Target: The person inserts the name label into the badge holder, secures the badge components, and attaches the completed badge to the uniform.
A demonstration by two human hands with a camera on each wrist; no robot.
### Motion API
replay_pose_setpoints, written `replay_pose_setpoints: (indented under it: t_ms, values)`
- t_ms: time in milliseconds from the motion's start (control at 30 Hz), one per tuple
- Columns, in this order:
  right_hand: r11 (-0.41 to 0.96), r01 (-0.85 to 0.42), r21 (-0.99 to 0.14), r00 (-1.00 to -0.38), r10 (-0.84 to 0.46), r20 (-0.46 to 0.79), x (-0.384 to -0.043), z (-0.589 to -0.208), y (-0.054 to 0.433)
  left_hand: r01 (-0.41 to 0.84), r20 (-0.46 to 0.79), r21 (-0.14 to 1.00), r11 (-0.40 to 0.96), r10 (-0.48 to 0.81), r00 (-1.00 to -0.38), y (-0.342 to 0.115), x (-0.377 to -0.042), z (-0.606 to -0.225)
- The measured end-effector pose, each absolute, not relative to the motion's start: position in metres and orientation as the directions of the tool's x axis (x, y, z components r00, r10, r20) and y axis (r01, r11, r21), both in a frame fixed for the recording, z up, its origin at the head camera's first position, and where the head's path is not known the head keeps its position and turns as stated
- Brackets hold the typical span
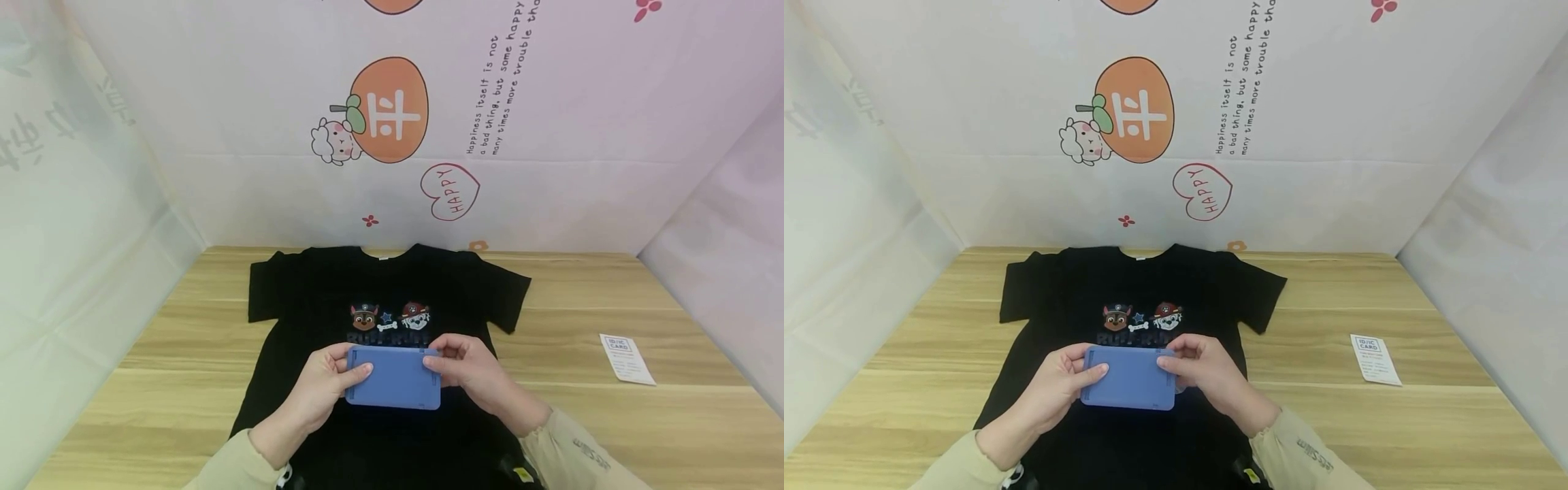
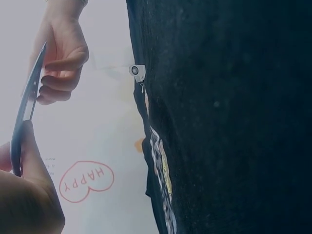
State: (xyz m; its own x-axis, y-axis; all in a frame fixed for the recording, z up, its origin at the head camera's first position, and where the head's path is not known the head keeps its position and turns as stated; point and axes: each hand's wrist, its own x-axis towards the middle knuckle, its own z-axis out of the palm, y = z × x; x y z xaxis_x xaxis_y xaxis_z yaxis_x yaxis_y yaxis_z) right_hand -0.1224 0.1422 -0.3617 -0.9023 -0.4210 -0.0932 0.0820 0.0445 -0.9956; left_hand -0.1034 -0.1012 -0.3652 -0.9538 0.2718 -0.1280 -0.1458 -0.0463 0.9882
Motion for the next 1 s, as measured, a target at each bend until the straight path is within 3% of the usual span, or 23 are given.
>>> replay_pose_setpoints:
  t_ms: [300, 633, 1000]
  values:
    - [0.039, 0.054, -0.998, -0.902, -0.427, -0.066, -0.118, -0.36, 0.145, -0.144, -0.138, 0.989, -0.011, 0.221, -0.965, -0.101, -0.106, -0.365]
    - [0.062, 0.068, -0.996, -0.934, -0.346, -0.085, -0.121, -0.365, 0.149, -0.183, -0.127, 0.978, -0.102, 0.406, -0.905, -0.109, -0.109, -0.364]
    - [0.077, 0.105, -0.992, -0.949, -0.291, -0.123, -0.12, -0.365, 0.154, -0.195, -0.124, 0.971, -0.135, 0.411, -0.903, -0.105, -0.108, -0.367]
